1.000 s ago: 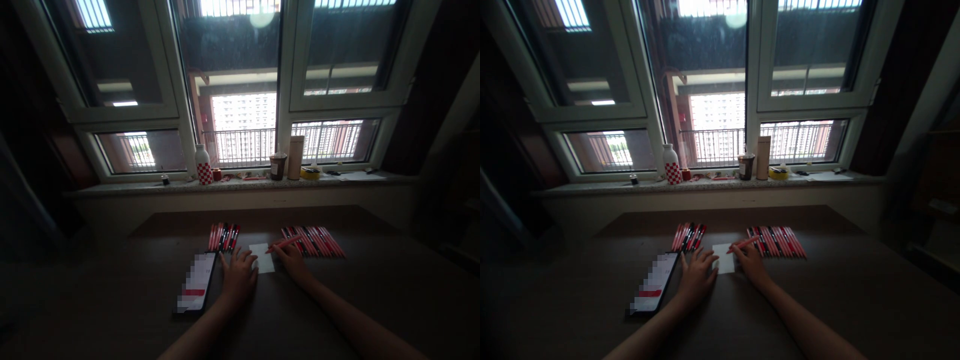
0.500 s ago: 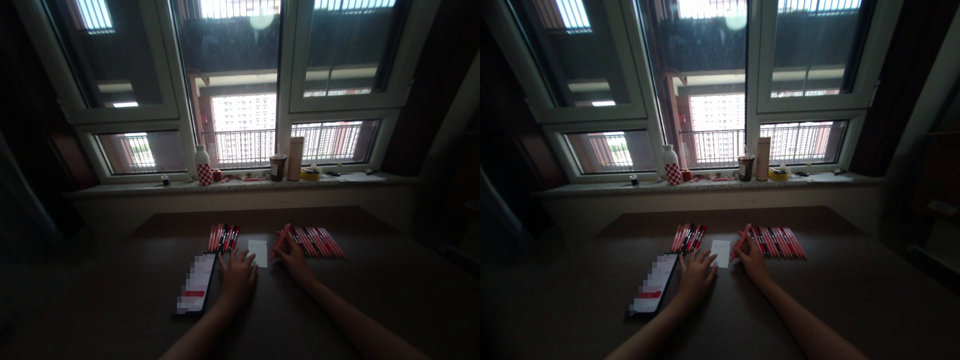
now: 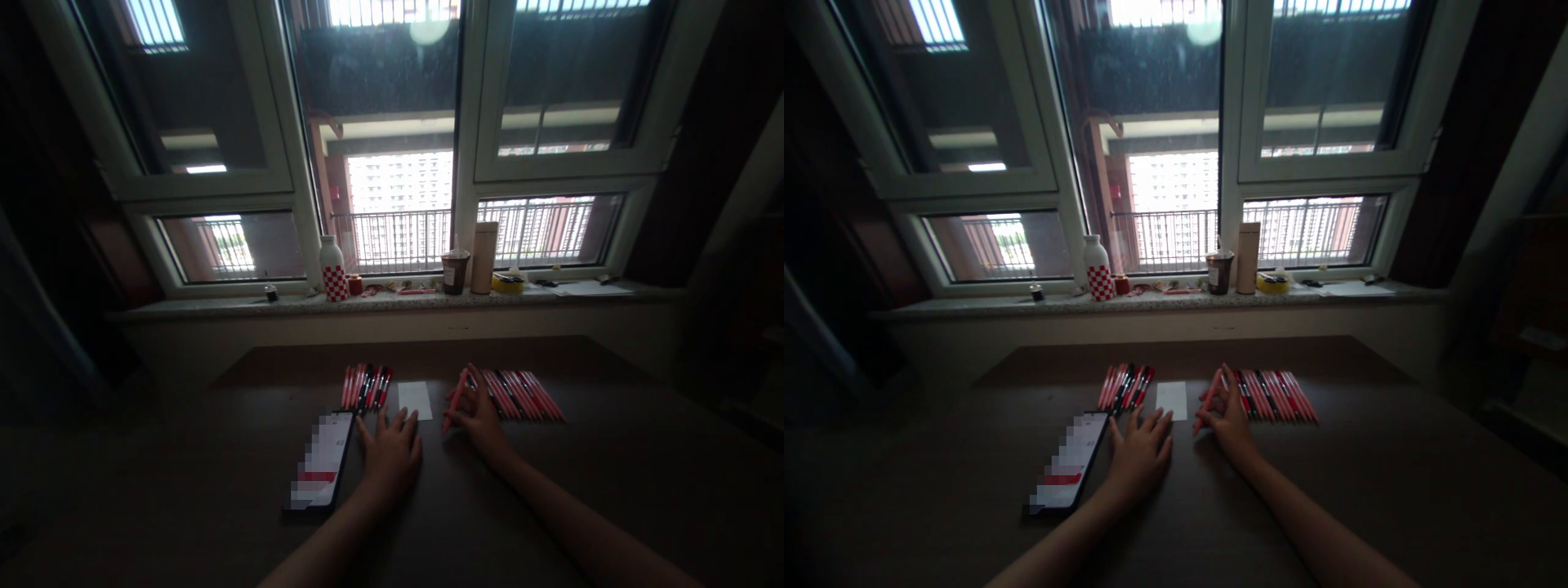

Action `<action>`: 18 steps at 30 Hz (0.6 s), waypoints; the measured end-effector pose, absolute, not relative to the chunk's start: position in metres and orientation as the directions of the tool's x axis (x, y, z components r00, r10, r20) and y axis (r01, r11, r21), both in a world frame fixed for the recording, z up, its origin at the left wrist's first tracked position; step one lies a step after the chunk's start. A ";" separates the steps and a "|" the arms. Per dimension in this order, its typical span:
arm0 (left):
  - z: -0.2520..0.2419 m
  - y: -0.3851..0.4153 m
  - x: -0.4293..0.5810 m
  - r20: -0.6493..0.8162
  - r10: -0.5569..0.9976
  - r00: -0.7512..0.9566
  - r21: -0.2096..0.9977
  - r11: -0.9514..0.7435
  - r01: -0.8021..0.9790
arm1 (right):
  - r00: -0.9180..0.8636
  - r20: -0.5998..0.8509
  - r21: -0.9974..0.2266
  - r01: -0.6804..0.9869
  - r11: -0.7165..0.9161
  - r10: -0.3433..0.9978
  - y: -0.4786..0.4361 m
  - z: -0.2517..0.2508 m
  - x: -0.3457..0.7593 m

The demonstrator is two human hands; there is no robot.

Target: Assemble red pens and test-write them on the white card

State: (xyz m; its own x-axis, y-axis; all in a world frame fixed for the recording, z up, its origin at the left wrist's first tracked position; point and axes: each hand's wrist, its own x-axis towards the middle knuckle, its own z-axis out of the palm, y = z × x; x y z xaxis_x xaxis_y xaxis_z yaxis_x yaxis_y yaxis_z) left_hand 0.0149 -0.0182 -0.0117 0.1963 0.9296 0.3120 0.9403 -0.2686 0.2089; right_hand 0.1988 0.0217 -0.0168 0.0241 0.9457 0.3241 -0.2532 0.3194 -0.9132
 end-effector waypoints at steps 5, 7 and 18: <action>-0.013 -0.018 0.015 0.315 0.929 0.194 0.203 -0.265 0.943 | -0.016 0.310 -0.916 -0.271 0.295 0.951 0.018 -0.014 0.199; -0.013 -0.018 0.015 0.321 0.927 0.192 0.200 -0.265 0.943 | -0.022 0.308 -0.912 -0.292 0.289 0.951 0.018 -0.015 0.199; -0.013 -0.019 0.015 0.334 0.922 0.198 0.211 -0.277 0.937 | -0.086 0.289 -0.920 -0.300 0.252 0.953 0.015 -0.010 0.200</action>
